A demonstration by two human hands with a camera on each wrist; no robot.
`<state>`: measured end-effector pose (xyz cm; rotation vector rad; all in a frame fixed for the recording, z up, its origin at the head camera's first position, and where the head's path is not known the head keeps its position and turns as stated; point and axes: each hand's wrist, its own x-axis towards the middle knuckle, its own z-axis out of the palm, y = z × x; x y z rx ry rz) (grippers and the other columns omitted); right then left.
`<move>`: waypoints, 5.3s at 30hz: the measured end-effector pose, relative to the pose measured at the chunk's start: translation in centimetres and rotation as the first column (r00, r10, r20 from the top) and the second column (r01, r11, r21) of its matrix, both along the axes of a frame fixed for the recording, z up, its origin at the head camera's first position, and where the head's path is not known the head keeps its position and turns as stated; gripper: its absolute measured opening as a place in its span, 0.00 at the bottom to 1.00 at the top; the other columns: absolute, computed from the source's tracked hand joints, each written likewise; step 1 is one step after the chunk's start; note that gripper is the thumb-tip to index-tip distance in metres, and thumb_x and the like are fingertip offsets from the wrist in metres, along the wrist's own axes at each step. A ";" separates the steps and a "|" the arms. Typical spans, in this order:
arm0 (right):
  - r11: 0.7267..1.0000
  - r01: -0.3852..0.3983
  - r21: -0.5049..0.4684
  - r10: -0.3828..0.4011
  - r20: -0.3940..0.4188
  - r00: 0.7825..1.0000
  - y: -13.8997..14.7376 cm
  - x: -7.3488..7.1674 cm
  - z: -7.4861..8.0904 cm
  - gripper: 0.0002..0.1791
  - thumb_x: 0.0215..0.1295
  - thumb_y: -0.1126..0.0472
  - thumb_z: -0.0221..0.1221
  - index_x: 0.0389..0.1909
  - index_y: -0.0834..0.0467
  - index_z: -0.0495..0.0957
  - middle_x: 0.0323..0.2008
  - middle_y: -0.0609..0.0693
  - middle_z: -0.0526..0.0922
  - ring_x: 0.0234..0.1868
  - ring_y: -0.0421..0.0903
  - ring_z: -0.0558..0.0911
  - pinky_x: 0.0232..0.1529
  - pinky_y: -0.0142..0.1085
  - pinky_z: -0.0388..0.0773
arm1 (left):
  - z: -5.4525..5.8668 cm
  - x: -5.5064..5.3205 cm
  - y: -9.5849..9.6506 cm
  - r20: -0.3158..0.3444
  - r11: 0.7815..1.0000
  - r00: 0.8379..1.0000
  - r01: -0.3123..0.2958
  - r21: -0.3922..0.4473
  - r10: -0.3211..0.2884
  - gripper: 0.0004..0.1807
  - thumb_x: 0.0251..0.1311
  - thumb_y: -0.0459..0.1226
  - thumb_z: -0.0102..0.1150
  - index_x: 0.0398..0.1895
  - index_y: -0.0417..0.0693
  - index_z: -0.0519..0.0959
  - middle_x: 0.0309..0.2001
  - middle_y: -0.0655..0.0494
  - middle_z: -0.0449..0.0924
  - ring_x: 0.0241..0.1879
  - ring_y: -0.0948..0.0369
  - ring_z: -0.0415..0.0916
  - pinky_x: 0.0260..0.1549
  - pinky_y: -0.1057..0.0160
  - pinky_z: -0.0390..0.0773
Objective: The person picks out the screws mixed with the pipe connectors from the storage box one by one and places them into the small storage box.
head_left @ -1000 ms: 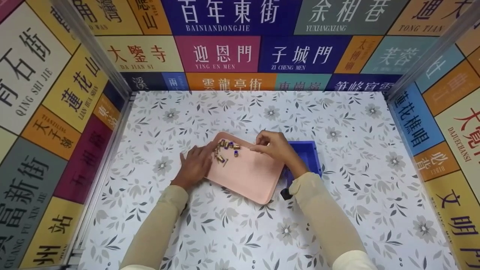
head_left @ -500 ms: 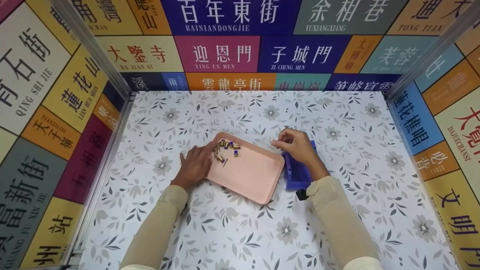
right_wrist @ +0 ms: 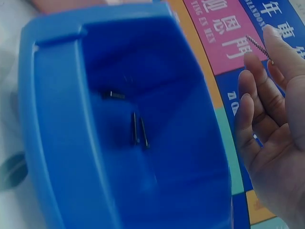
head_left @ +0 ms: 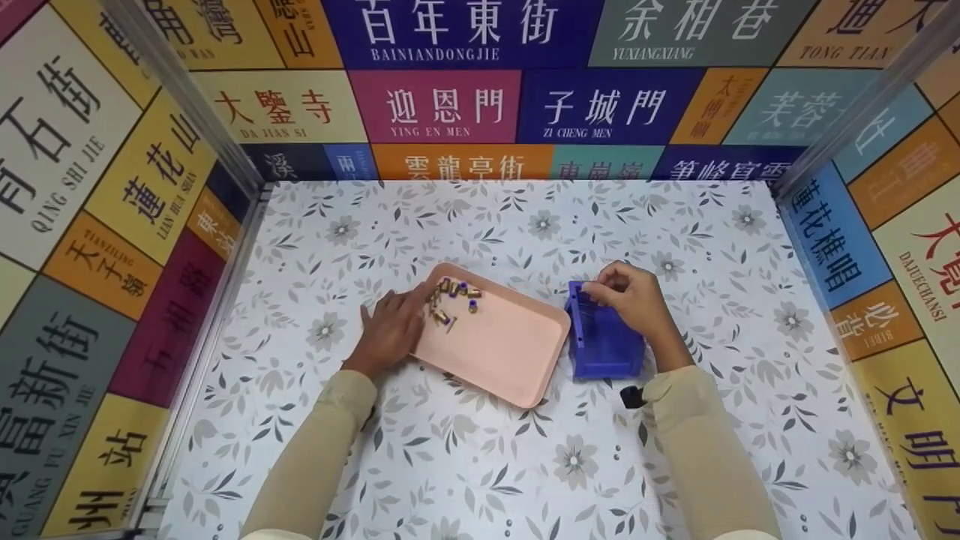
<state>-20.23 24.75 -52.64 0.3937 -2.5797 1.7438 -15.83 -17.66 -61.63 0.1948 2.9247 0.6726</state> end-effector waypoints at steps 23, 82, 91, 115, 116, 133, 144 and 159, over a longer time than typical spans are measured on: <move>0.999 0.048 -0.002 -0.048 0.048 0.998 1.5 0.2 -0.8 0.15 0.61 0.60 0.72 0.31 0.67 0.78 0.25 0.50 0.86 0.25 0.36 0.82 0.28 0.27 0.79 | -0.2 0.0 0.0 -0.014 1.000 1.000 -0.004 0.014 0.004 0.29 0.81 0.53 0.32 0.82 0.75 0.48 0.75 0.53 0.65 0.78 0.41 0.54 0.66 0.18 0.38; 0.986 -0.158 -0.045 0.158 0.004 0.987 -8.7 -0.5 -0.3 0.13 0.62 0.65 0.71 0.43 0.69 0.83 0.29 0.65 0.87 0.28 0.67 0.83 0.25 0.28 0.75 | -0.2 0.1 -0.3 -0.003 1.000 1.000 -0.011 0.025 0.011 0.30 0.81 0.55 0.31 0.82 0.77 0.45 0.76 0.53 0.63 0.79 0.40 0.51 0.69 0.20 0.36; 0.975 -0.222 -0.026 0.223 0.041 0.974 -12.2 -1.4 -1.0 0.13 0.63 0.67 0.69 0.48 0.64 0.83 0.31 0.64 0.87 0.27 0.58 0.82 0.27 0.29 0.76 | 0.0 0.1 -0.1 0.013 1.000 1.000 -0.015 0.025 0.015 0.30 0.81 0.54 0.31 0.82 0.78 0.45 0.77 0.54 0.63 0.79 0.41 0.50 0.69 0.21 0.35; 0.942 -0.335 -0.027 0.336 0.045 0.941 -19.2 -3.9 -6.2 0.19 0.64 0.54 0.71 0.51 0.59 0.83 0.28 0.51 0.86 0.23 0.57 0.83 0.22 0.39 0.80 | 0.2 0.0 0.2 0.045 1.000 0.999 -0.012 -0.010 0.012 0.30 0.81 0.56 0.28 0.82 0.80 0.42 0.77 0.54 0.62 0.80 0.42 0.49 0.69 0.20 0.36; 0.941 -0.337 -0.010 0.337 0.044 0.940 -19.4 -3.9 -6.3 0.19 0.64 0.54 0.71 0.52 0.60 0.83 0.29 0.52 0.86 0.22 0.54 0.82 0.22 0.38 0.79 | 0.1 0.0 0.2 0.042 1.000 0.999 -0.011 -0.009 0.012 0.30 0.81 0.56 0.28 0.82 0.80 0.42 0.77 0.54 0.62 0.80 0.42 0.49 0.69 0.20 0.36; 0.900 -0.373 0.226 0.391 -0.041 0.919 -22.6 -4.7 -7.4 0.09 0.65 0.56 0.69 0.45 0.50 0.85 0.39 0.46 0.88 0.34 0.41 0.83 0.38 0.35 0.79 | 0.3 0.2 -0.2 -0.037 1.000 0.999 0.015 0.024 -0.014 0.29 0.81 0.54 0.33 0.82 0.75 0.48 0.74 0.55 0.66 0.79 0.42 0.53 0.67 0.18 0.40; 0.887 -0.349 0.301 0.355 0.036 0.934 -22.9 -4.9 -8.4 0.11 0.64 0.53 0.71 0.45 0.51 0.87 0.29 0.48 0.87 0.25 0.38 0.82 0.32 0.33 0.81 | 0.1 0.2 -0.1 -0.039 1.000 0.999 0.006 0.028 -0.005 0.30 0.81 0.53 0.34 0.82 0.76 0.48 0.74 0.55 0.66 0.78 0.43 0.54 0.68 0.19 0.40; 0.911 -0.227 0.345 0.243 -0.003 0.970 -22.9 -4.7 -10.0 0.16 0.62 0.51 0.72 0.51 0.46 0.86 0.51 0.41 0.86 0.54 0.40 0.82 0.59 0.35 0.77 | 0.1 -0.1 0.2 -0.054 1.000 0.998 0.027 0.005 -0.026 0.29 0.81 0.52 0.33 0.82 0.75 0.48 0.73 0.53 0.67 0.77 0.43 0.55 0.66 0.18 0.43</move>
